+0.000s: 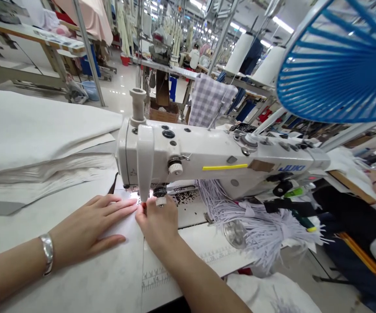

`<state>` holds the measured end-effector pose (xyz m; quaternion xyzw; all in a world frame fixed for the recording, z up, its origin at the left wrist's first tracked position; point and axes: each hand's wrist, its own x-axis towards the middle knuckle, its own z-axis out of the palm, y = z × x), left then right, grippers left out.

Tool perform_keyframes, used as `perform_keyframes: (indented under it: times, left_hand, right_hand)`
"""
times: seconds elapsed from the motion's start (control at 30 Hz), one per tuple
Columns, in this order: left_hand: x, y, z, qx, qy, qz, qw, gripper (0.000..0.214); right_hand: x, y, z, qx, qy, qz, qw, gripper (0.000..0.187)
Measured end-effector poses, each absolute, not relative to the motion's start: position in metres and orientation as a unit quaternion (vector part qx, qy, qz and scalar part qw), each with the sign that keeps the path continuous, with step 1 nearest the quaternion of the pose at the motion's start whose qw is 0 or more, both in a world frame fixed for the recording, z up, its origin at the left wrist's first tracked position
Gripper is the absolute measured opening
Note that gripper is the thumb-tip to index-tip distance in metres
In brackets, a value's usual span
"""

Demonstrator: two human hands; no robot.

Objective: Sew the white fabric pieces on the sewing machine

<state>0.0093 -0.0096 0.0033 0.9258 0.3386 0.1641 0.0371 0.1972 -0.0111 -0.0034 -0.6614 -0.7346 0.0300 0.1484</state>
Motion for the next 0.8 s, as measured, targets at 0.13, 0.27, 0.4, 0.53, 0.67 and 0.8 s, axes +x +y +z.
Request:
perform_keyframes:
  times: [0.13,0.27,0.4,0.53,0.67,0.8]
  left_hand:
    - [0.009,-0.008,0.003,0.927,0.335,0.164,0.031,0.051]
    - [0.009,-0.007,0.003,0.928,0.332,0.164,0.042,0.050]
    - [0.010,-0.005,0.005,0.928,0.325,0.171,0.056,0.046]
    - [0.010,-0.003,0.005,0.931,0.320,0.168,0.058,0.043]
    - [0.010,-0.002,0.005,0.930,0.319,0.174,0.064,0.037]
    - [0.009,-0.001,0.005,0.930,0.310,0.176,0.086,0.036]
  right_hand:
    - [0.198,-0.008,-0.005,-0.665,-0.727,0.049,0.164,0.016]
    - [0.198,-0.006,-0.006,-0.655,-0.731,0.053,0.183,0.017]
    - [0.196,-0.005,-0.005,-0.640,-0.740,0.047,0.202,0.018]
    - [0.195,-0.008,0.001,-0.659,-0.721,0.085,0.197,0.017]
    - [0.195,-0.019,0.009,-0.660,-0.717,0.091,0.206,0.026]
    - [0.194,-0.025,0.012,-0.643,-0.729,0.116,0.204,0.040]
